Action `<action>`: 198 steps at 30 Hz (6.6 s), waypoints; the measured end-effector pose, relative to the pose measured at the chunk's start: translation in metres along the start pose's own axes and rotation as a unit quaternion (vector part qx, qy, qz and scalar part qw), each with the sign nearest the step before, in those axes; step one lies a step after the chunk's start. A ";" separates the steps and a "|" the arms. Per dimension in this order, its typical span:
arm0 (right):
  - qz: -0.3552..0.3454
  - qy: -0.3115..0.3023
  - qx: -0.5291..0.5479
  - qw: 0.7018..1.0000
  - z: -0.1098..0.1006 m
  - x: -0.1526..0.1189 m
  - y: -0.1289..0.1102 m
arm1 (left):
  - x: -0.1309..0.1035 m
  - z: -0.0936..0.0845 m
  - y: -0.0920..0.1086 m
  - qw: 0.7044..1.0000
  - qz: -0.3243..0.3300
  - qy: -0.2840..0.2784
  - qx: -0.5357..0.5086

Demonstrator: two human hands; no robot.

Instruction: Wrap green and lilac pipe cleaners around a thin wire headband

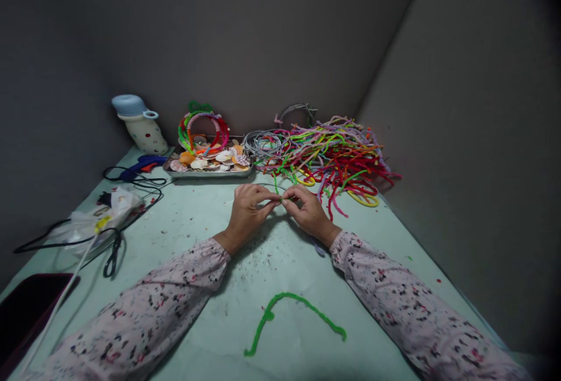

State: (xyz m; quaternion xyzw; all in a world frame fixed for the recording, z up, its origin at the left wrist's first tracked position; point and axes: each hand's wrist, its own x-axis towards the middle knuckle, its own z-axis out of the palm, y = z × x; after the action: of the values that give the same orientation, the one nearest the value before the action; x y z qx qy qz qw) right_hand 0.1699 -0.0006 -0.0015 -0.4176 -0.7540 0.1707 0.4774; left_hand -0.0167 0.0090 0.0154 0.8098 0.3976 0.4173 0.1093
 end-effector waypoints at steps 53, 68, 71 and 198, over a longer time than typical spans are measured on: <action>-0.064 -0.003 -0.047 0.997 -0.002 0.001 -0.001 | 0.004 -0.001 0.005 0.995 -0.012 -0.093 0.041; -0.054 -0.007 -0.041 0.998 -0.002 0.000 -0.003 | 0.006 -0.001 0.005 0.993 -0.025 -0.110 0.019; -0.049 -0.005 -0.042 0.998 -0.002 0.000 -0.003 | 0.006 -0.001 0.006 0.992 -0.033 -0.121 0.030; -0.127 0.014 -0.085 0.988 0.000 0.014 0.005 | 0.007 0.000 -0.002 0.993 -0.067 -0.074 -0.063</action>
State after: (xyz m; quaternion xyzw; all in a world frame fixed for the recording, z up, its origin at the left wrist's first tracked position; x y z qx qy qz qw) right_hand 0.1700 0.0134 0.0031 -0.3602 -0.8060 0.0381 0.4681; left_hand -0.0151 0.0161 0.0183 0.8014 0.4149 0.3719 0.2173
